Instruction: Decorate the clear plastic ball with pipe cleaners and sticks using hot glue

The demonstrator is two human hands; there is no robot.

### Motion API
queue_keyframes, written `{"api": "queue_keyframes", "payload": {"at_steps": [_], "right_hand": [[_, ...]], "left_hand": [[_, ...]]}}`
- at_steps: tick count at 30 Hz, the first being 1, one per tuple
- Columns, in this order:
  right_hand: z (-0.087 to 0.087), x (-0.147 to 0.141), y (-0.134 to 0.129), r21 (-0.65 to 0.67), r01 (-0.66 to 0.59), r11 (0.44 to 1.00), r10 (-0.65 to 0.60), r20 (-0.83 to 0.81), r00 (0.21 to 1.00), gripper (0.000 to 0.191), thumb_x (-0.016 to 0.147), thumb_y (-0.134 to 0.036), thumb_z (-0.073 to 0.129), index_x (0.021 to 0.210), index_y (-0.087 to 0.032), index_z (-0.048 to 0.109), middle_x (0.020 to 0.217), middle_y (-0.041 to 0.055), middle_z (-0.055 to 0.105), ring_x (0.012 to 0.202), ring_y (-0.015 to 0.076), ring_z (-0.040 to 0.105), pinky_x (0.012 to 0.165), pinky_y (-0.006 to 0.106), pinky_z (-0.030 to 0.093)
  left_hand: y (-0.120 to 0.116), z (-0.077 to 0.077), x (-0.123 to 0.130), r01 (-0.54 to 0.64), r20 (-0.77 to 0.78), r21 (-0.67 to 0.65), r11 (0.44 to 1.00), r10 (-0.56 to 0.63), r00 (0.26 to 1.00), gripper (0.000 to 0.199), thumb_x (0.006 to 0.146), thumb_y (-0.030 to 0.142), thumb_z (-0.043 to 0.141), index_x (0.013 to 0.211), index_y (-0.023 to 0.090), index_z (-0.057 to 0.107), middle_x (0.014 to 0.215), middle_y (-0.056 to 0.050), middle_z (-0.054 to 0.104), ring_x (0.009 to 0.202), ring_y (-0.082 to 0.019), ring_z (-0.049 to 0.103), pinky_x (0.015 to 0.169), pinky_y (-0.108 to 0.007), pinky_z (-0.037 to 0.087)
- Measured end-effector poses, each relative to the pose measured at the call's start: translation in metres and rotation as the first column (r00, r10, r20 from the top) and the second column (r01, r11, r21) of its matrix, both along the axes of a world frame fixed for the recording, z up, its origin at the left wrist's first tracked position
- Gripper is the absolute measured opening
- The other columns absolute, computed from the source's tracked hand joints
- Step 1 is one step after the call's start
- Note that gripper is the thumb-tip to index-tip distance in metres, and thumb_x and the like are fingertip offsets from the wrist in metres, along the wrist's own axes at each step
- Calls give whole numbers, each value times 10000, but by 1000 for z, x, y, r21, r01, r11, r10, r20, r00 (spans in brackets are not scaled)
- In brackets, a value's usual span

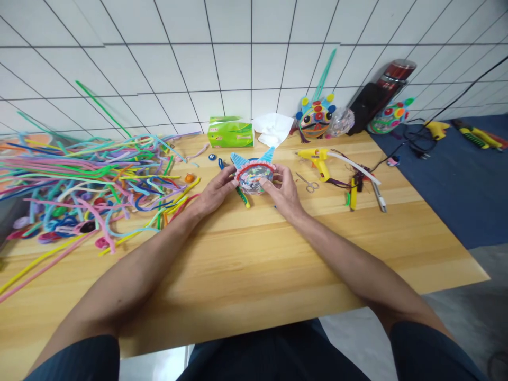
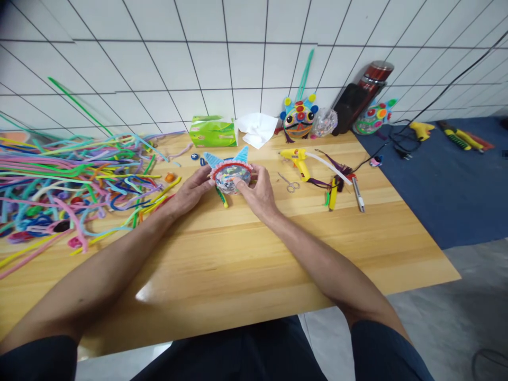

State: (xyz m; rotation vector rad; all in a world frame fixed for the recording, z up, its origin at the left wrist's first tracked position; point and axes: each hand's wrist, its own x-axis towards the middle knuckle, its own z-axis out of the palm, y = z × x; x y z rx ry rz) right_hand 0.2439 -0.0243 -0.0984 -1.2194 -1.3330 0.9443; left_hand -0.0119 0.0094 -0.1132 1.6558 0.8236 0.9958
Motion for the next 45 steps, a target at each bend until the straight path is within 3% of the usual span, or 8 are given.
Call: {"api": "queue_keyframes", "payload": {"at_steps": [6, 15, 27, 38, 45], "right_hand": [[-1, 0, 0, 6, -22, 1000, 22, -29, 999, 844, 781, -846, 874, 1348, -289, 589, 1417, 166, 759, 1252, 345, 755, 1081, 576, 697], [-3, 1, 2, 50, 11, 999, -11, -7, 1000, 802, 787, -770, 926, 1349, -289, 615, 1452, 155, 747, 1265, 319, 747, 1070, 565, 704], [1, 5, 6, 15, -44, 999, 44, -11, 999, 861, 746, -891, 892, 1311, -284, 662, 1360, 138, 816, 1229, 351, 781, 1063, 585, 703], [4, 10, 7, 26, -48, 998, 45, 111, 993, 872, 780, -940, 841, 1341, -292, 683, 1402, 135, 789, 1181, 331, 767, 1030, 553, 699], [1, 9, 8, 13, -48, 999, 47, 73, 996, 918, 743, -972, 842, 1351, -304, 679, 1452, 135, 775, 1194, 336, 758, 1032, 563, 698]], "left_hand": [[0, 2, 2, 16, 30, 13, 1000, -16, 999, 686, 1081, 586, 791, 1659, 254, 626, 1767, -134, 628, 1523, -360, 692, 1346, -576, 535], [2, -3, 5, -1, 51, 47, 999, -2, 999, 675, 1045, 624, 820, 1591, 248, 690, 1677, -141, 703, 1487, -369, 713, 1315, -584, 568], [0, -2, 4, -29, 82, 21, 999, 27, 996, 693, 1050, 580, 834, 1619, 223, 661, 1684, -167, 697, 1465, -369, 733, 1316, -608, 550], [3, -3, 2, -20, 90, 17, 1000, 18, 996, 661, 1040, 592, 842, 1574, 245, 665, 1684, -149, 697, 1436, -360, 746, 1286, -588, 577], [3, -1, 3, 12, 130, 15, 1000, -14, 991, 637, 1040, 546, 862, 1562, 237, 667, 1672, -157, 709, 1437, -362, 756, 1292, -591, 571]]}}
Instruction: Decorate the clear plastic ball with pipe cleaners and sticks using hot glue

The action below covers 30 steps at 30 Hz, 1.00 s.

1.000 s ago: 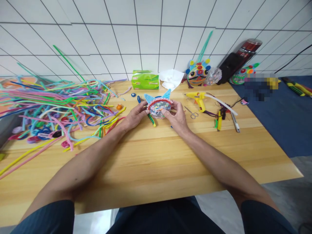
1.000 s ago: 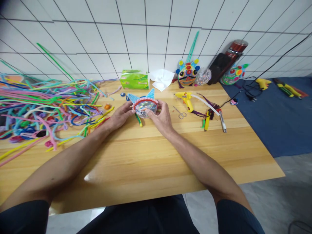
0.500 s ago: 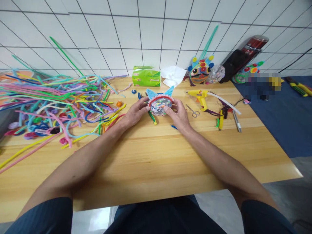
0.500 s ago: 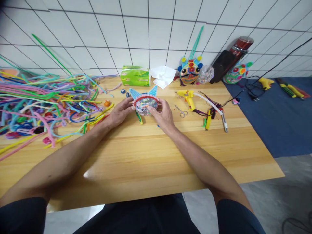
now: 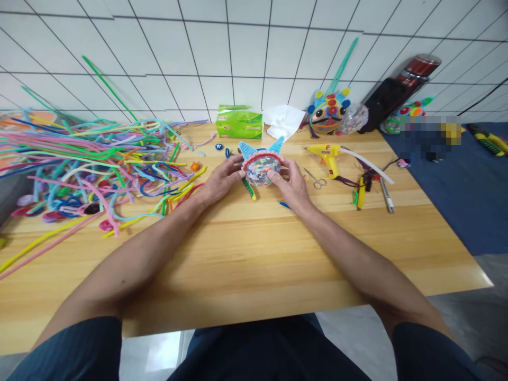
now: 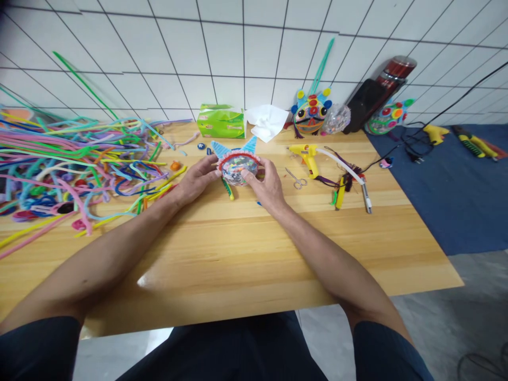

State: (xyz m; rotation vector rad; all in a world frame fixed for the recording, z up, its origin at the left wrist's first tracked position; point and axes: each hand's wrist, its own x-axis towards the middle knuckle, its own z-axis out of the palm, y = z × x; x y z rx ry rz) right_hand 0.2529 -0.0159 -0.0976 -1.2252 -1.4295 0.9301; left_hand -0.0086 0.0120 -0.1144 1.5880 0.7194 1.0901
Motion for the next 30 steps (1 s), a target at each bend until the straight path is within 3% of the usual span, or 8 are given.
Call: {"api": "queue_keyframes", "payload": {"at_steps": [19, 30], "right_hand": [[-9, 3, 4, 14, 1, 1000, -1, 5, 1000, 920, 751, -961, 848, 1360, -290, 689, 1417, 145, 795, 1223, 355, 764, 1067, 604, 696], [-9, 3, 4, 25, -3, 1000, 3, 9, 1000, 931, 765, -993, 820, 1364, -294, 674, 1452, 145, 782, 1223, 357, 759, 1072, 625, 698]], "left_hand": [[0, 2, 2, -46, 3, -13, 999, 46, 999, 725, 964, 607, 926, 1560, 240, 736, 1539, -125, 811, 1396, -396, 782, 1260, -613, 600], [3, 6, 1, 32, 30, -58, 998, -30, 999, 824, 939, 613, 951, 1632, 246, 696, 1610, -153, 764, 1470, -422, 738, 1317, -651, 545]]}}
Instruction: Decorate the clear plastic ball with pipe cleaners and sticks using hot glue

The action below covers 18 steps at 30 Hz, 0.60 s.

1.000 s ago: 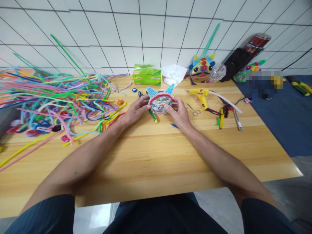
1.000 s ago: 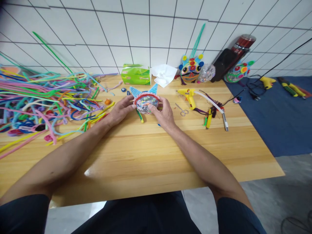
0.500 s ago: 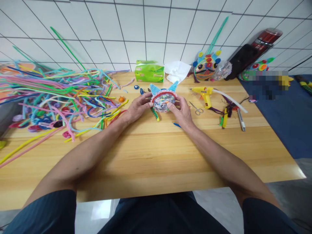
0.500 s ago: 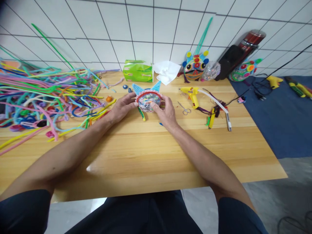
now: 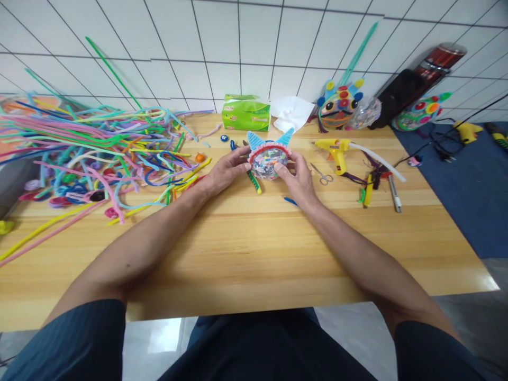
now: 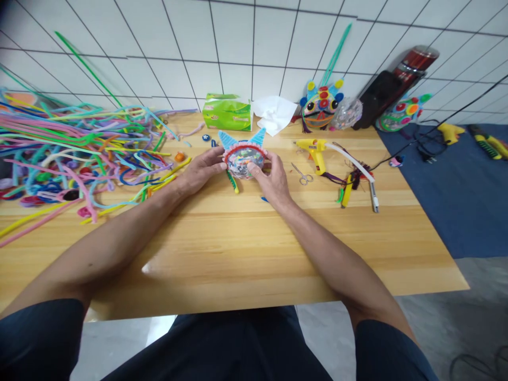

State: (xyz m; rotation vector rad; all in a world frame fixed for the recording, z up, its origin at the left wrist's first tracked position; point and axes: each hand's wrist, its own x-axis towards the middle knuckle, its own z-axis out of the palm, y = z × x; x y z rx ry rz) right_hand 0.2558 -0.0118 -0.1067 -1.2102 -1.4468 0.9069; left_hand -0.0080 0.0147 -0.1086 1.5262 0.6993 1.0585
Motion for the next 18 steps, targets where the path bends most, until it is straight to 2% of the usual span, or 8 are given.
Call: {"api": "queue_keyframes", "payload": {"at_steps": [5, 9, 12, 18], "right_hand": [[1, -1, 0, -1, 1, 1000, -1, -12, 1000, 944, 750, -998, 828, 1355, -292, 665, 1422, 134, 797, 1192, 341, 769, 1043, 595, 703], [-1, -1, 1, 11, -6, 1000, 6, 1, 1000, 949, 763, -992, 824, 1376, -287, 655, 1452, 143, 778, 1222, 346, 763, 1055, 588, 701], [-3, -1, 0, 23, -12, 1000, 13, -5, 1000, 935, 782, -977, 823, 1399, -299, 636, 1476, 149, 767, 1252, 358, 760, 1071, 612, 700], [-10, -7, -3, 36, 13, 999, -11, -72, 997, 796, 886, -873, 805, 1383, -306, 549, 1498, 168, 754, 1307, 347, 762, 1114, 615, 689]], "left_hand": [[-1, 4, -1, 36, 67, -53, 998, -33, 997, 758, 906, 562, 993, 1566, 274, 759, 1586, -110, 790, 1460, -399, 751, 1301, -589, 584], [-1, 2, 0, -3, 93, -72, 997, 10, 996, 685, 881, 562, 1015, 1475, 285, 815, 1541, -92, 819, 1445, -380, 764, 1271, -526, 605], [-1, 0, 2, -39, 84, -62, 997, 44, 995, 684, 872, 567, 1022, 1458, 280, 816, 1508, -90, 834, 1390, -360, 790, 1239, -521, 619], [-2, 1, -1, -88, 44, -55, 995, 91, 995, 622, 885, 557, 1015, 1407, 277, 826, 1475, -79, 847, 1320, -307, 805, 1226, -487, 619]]}}
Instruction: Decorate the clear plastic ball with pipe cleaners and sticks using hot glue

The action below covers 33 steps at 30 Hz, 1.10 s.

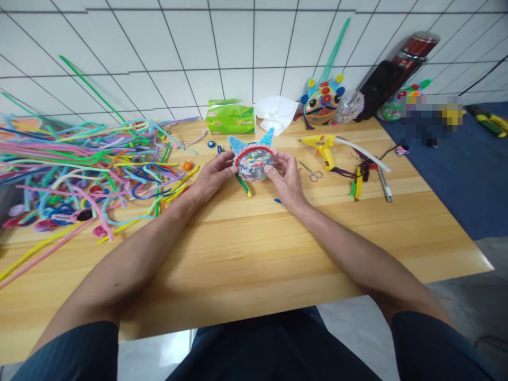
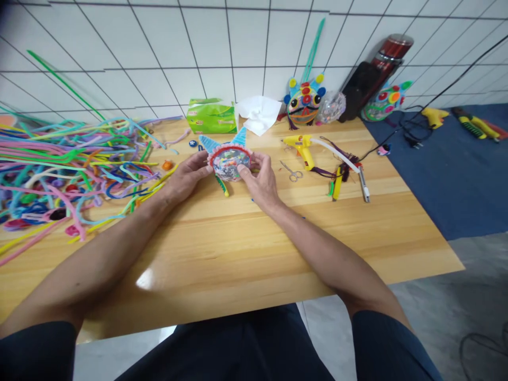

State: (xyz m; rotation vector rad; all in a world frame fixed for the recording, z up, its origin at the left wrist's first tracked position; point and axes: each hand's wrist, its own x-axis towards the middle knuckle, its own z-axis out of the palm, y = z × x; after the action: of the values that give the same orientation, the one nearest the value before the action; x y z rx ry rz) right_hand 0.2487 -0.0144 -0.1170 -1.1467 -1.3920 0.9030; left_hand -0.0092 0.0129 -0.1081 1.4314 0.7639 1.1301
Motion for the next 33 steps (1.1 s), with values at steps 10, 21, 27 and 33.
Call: {"api": "queue_keyframes", "payload": {"at_steps": [10, 21, 27, 33], "right_hand": [[-4, -14, -9, 65, 79, 995, -85, 94, 992, 575, 986, -581, 800, 1399, -274, 544, 1423, 156, 713, 1229, 304, 772, 1093, 547, 712], [-2, -8, -8, 174, 33, 984, -61, 156, 986, 441, 1038, -628, 737, 1295, -294, 605, 1310, 115, 726, 1179, 289, 755, 1024, 512, 708], [-2, -9, -9, 135, 35, 990, -55, 146, 988, 486, 1035, -624, 742, 1355, -291, 592, 1348, 131, 727, 1187, 302, 767, 1012, 531, 715], [0, -5, -9, 120, 27, 992, -42, 127, 991, 542, 1031, -705, 727, 1347, -281, 603, 1365, 135, 741, 1197, 301, 766, 1055, 559, 728]], "left_hand": [[0, -5, -5, -57, -41, -7, 998, 57, 998, 590, 886, 527, 1018, 1392, 300, 819, 1423, -57, 863, 1344, -314, 799, 1226, -491, 626], [-5, 2, -1, -73, -34, -17, 997, 72, 997, 598, 853, 515, 1044, 1369, 292, 838, 1416, -73, 865, 1371, -348, 801, 1212, -512, 646], [-3, -1, -2, -110, -29, -32, 993, 109, 994, 595, 807, 512, 1074, 1313, 294, 849, 1357, -49, 884, 1222, -293, 839, 1172, -496, 659], [-2, -2, -1, -103, -38, -15, 995, 103, 994, 661, 784, 554, 1078, 1334, 274, 841, 1374, -65, 881, 1256, -305, 825, 1193, -505, 640]]}}
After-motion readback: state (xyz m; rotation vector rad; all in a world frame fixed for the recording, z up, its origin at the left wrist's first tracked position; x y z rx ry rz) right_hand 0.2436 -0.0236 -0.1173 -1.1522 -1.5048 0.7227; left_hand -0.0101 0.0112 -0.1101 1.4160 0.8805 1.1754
